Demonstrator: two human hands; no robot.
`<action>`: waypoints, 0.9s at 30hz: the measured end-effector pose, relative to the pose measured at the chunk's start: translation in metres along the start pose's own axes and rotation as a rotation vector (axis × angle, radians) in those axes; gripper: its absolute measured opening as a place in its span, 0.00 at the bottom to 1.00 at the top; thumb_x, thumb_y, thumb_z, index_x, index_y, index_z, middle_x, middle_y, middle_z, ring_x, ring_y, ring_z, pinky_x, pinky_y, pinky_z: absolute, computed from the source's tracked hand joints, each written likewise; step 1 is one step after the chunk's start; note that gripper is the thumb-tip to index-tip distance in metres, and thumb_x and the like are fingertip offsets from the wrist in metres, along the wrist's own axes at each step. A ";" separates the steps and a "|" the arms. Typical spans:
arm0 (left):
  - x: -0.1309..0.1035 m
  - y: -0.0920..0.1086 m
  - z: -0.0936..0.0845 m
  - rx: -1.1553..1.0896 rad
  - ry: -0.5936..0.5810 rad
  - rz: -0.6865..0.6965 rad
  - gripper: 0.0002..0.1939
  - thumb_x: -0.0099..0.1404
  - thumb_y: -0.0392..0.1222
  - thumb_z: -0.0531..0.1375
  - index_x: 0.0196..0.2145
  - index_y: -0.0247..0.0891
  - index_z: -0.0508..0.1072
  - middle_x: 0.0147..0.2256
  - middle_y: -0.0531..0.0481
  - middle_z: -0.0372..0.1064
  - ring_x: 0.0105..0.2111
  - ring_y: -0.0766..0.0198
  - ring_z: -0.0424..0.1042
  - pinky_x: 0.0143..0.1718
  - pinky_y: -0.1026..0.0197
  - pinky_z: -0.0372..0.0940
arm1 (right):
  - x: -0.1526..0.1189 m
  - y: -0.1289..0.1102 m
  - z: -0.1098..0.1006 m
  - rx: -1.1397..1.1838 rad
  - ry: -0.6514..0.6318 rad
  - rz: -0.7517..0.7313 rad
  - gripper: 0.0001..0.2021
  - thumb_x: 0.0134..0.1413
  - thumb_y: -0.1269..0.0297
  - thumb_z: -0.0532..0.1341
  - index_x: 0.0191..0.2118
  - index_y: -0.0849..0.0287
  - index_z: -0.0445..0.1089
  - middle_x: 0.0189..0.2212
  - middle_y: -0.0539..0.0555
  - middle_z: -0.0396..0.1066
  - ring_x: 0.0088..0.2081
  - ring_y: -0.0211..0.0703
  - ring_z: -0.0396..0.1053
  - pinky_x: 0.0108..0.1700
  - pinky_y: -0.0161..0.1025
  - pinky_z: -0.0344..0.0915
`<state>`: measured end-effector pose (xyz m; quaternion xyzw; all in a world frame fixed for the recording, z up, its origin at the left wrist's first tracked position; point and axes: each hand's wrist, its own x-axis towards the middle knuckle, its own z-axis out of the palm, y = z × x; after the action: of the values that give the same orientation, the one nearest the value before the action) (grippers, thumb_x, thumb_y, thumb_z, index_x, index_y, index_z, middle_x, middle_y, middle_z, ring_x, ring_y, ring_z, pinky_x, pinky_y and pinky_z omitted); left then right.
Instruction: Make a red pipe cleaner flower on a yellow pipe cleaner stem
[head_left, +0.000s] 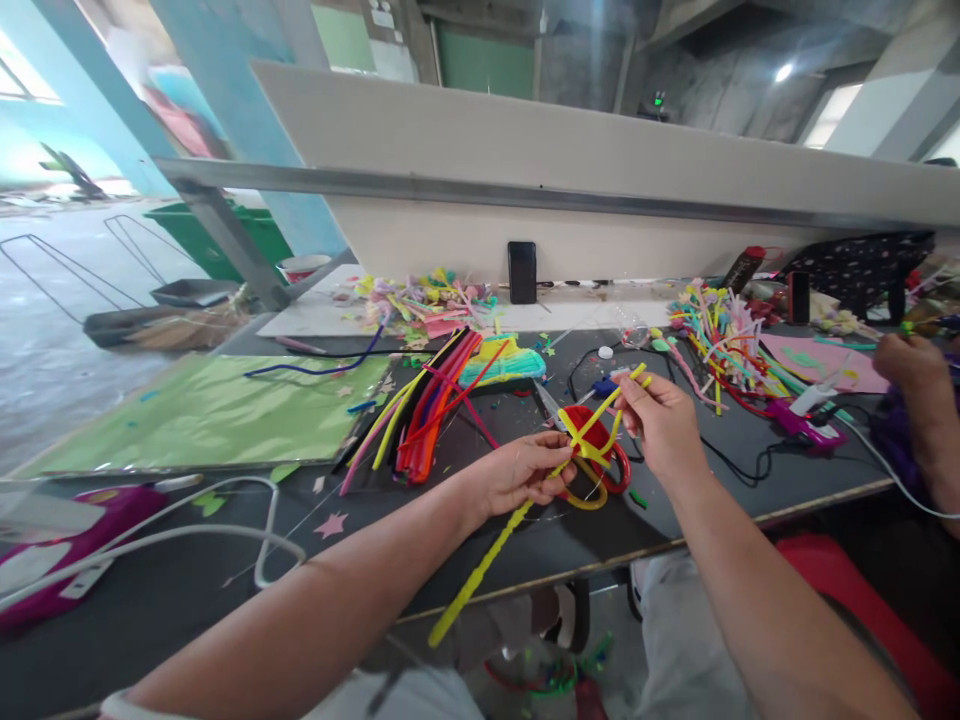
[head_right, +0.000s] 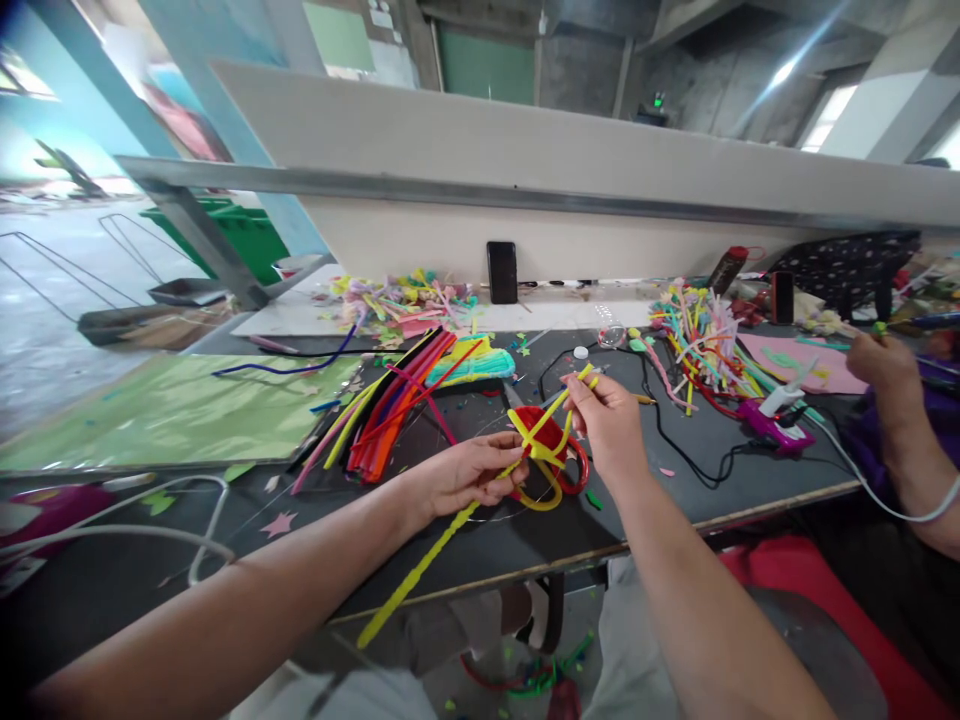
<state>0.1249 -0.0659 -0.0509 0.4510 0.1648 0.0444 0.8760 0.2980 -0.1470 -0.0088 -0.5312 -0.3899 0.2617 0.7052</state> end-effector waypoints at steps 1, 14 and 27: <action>0.000 0.000 0.000 0.010 -0.002 0.007 0.11 0.59 0.41 0.62 0.36 0.36 0.63 0.27 0.53 0.63 0.14 0.79 0.53 0.13 0.74 0.43 | 0.002 0.000 -0.001 0.055 -0.001 0.021 0.10 0.49 0.57 0.63 0.33 0.58 0.72 0.21 0.46 0.64 0.17 0.30 0.55 0.17 0.30 0.50; 0.002 0.006 -0.008 -0.076 0.185 0.224 0.12 0.54 0.40 0.65 0.31 0.33 0.66 0.24 0.54 0.62 0.15 0.80 0.53 0.11 0.75 0.41 | -0.010 0.023 0.010 0.138 -0.014 0.190 0.29 0.37 0.72 0.64 0.51 0.50 0.64 0.50 0.51 0.65 0.44 0.41 0.66 0.41 0.37 0.66; -0.001 0.005 -0.004 -0.129 0.165 0.269 0.11 0.55 0.39 0.65 0.33 0.33 0.68 0.25 0.53 0.63 0.17 0.75 0.60 0.14 0.72 0.50 | -0.028 0.035 0.045 0.353 -0.037 0.422 0.16 0.36 0.63 0.71 0.34 0.59 0.70 0.29 0.49 0.73 0.25 0.33 0.68 0.27 0.31 0.62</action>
<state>0.1233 -0.0598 -0.0488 0.4068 0.1713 0.2087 0.8727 0.2471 -0.1342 -0.0437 -0.4649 -0.2316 0.4764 0.7094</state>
